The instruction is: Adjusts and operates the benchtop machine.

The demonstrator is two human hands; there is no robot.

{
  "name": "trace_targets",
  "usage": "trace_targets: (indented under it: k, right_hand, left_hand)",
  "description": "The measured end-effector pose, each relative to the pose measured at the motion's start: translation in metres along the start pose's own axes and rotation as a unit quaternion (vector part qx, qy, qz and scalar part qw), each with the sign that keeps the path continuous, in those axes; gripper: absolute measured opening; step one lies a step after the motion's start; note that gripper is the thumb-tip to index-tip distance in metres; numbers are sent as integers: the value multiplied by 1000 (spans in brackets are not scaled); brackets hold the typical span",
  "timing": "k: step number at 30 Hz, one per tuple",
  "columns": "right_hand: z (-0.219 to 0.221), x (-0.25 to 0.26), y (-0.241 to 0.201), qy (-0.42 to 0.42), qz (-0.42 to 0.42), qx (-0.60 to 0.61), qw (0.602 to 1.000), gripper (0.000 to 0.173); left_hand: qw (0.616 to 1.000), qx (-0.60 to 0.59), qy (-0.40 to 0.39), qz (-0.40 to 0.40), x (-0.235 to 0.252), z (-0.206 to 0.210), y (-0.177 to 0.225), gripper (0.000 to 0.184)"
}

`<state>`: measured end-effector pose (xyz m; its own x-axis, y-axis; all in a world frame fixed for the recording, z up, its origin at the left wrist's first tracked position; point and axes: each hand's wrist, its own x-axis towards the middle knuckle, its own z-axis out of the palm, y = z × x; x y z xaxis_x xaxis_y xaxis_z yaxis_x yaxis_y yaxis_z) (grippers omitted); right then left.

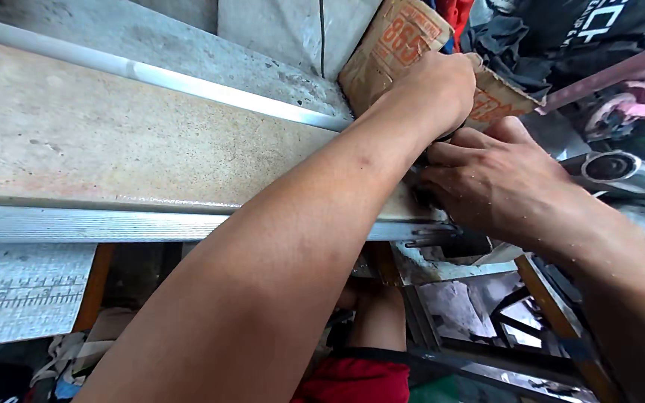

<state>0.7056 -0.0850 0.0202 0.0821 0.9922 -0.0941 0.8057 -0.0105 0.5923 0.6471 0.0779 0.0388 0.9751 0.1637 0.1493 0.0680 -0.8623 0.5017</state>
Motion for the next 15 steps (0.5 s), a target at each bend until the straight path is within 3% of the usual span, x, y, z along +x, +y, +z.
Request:
trace_targets:
  k: [15]
  right_hand:
    - [3, -1, -1, 15, -16, -15, 1000, 11]
  left_hand:
    - [1000, 3, 0, 1, 1, 1, 0, 23]
